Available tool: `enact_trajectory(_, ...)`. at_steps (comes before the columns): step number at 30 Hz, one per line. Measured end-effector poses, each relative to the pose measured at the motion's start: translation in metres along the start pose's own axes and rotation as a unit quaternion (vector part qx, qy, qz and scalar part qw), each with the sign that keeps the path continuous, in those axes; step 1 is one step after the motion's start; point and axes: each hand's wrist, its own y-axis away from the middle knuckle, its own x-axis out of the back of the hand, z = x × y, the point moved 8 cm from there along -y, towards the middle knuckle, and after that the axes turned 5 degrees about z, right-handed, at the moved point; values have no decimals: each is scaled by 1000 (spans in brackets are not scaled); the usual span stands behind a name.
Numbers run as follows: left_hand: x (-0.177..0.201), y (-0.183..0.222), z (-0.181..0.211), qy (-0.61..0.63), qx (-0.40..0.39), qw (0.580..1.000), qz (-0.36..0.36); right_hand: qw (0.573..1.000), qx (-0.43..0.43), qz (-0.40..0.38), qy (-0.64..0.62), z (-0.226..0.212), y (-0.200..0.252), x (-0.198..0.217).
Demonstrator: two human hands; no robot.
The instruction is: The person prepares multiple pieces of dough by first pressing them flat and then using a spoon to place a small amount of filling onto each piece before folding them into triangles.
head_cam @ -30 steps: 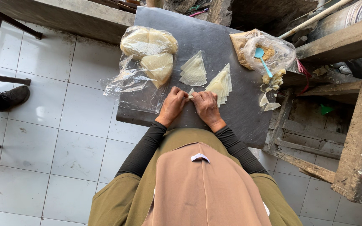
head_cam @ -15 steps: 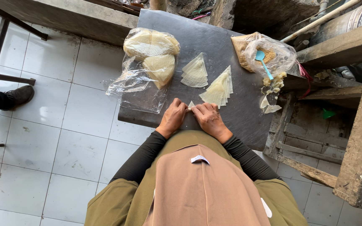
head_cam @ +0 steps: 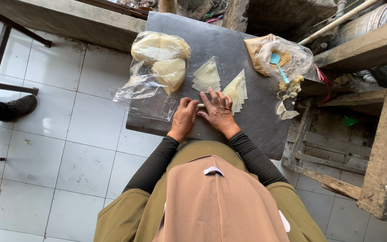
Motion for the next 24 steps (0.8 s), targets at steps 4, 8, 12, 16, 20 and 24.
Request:
enact_trajectory(4,-1,-2,-1,-17,3,1000,-6,994,-58,31,-92,4,6,7)
enact_trajectory(8,3,-2,8,8,-4,999,-37,985,-75,57,-142,3,4,20)
enact_trajectory(12,11,-10,14,21,2,1000,-10,968,-108,60,-220,12,29,52)
enact_trajectory(16,8,-25,-1,-11,39,999,15,953,-182,138,-199,37,107,107)
enact_trajectory(20,-3,-45,-18,-40,73,996,34,855,-436,216,-176,79,240,137)
enact_trajectory(24,-17,-57,-26,-63,98,993,12,761,-616,185,-77,101,357,128)
